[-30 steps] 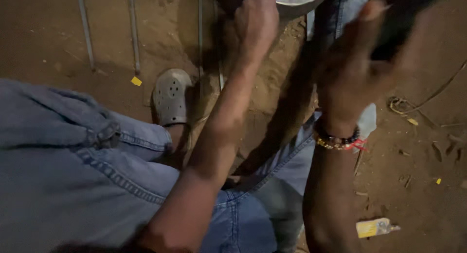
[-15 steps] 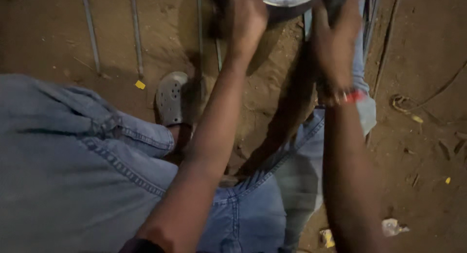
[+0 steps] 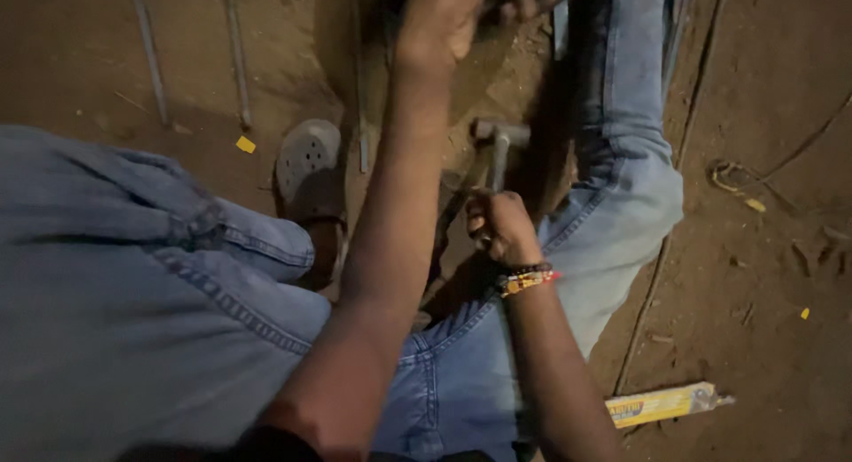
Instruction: The person sits on the floor and repeatedly hammers metal rods placed on a cylindrical metal object. They pick up rods, position them, strike them with a hammer, and set them aside.
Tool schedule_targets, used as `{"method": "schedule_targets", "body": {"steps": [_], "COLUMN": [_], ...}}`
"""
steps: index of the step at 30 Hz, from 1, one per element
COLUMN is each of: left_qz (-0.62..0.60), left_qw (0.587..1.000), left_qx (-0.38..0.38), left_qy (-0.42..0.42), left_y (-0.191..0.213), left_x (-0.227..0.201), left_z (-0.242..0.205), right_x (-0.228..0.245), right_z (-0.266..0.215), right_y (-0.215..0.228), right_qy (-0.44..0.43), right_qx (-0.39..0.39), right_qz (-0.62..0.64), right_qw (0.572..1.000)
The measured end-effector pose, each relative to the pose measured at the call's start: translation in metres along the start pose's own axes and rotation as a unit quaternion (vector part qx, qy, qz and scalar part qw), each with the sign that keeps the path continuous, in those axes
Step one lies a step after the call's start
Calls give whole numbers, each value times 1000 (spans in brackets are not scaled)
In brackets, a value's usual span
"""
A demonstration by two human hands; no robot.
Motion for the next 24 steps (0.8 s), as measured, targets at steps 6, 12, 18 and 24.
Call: {"method": "schedule_targets", "body": {"steps": [6,12,18,24], "left_qz": [-90,-130,-104,-83], "left_qw": [995,985,985,985], "left_qx": [-25,-95,-124,-143], "left_qy": [-47,-66,-65,-55], "left_y": [7,5,8,-3], "left_x": [1,32,42,52], "left_z": [12,15,14,21], "right_x": [-8,-10,-2,-3], "right_z": [15,10,2,2], "right_y": [-7,-7,-8,-12], "right_qy": [-52,-88,-69,-81], "right_qx": [54,39,12,27], "right_qz": [28,21,11,16], "right_qw": [997,995,997,996]}}
Point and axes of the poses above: each hand's wrist, its own z-axis towards the middle knuckle, its own y-axis out of the back of the hand, x = y × z, the point moved 10 cm from there along z, towards the middle knuckle, and after that the axes turned 5 degrees about y, right-handed, at the moved point
